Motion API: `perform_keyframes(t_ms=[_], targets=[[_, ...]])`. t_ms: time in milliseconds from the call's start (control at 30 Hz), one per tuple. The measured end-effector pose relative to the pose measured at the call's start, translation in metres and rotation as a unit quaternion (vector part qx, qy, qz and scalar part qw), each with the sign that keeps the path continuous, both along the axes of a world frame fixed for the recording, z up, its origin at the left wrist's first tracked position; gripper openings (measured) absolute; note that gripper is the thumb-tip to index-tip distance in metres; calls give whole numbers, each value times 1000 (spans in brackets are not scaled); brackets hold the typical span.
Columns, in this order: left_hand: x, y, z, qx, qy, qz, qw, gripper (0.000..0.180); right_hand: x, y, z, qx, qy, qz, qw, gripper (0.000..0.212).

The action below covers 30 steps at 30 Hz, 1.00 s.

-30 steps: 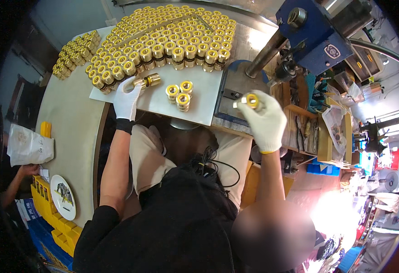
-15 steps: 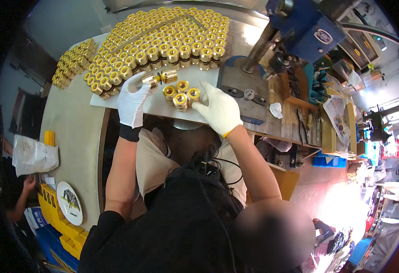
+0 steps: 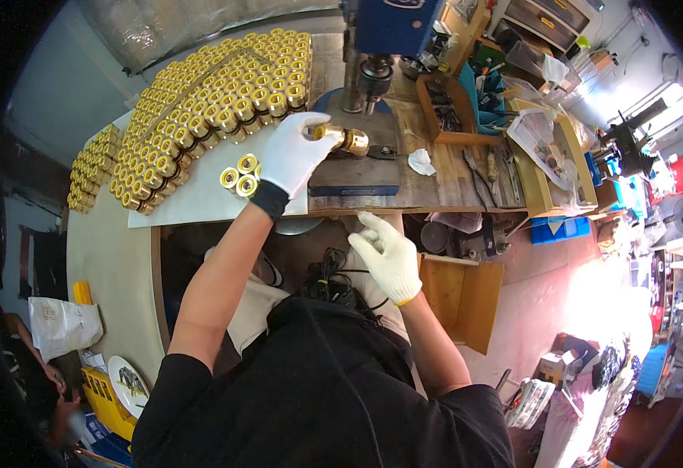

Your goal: Assembling small metal components using a manual hand press machine.

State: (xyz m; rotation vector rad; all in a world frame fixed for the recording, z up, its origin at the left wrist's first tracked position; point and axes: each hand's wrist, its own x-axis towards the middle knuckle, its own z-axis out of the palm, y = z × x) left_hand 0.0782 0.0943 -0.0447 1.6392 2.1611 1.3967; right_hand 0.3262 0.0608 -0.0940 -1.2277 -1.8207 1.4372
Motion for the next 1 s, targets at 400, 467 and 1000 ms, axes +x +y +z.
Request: perform_keyframes(t_ms=[400,467,1000], targets=[[17,0,22,75,86,-7,993,47,5,14,-6,63,75,-31,995,46],[-8,-48,23,20,187,56,981,45,14,17,-14,50,80,-45,994,45],[-58,-102,-10,-178,222,85,955,44,-5,43,-24,33,52,1,998,39]])
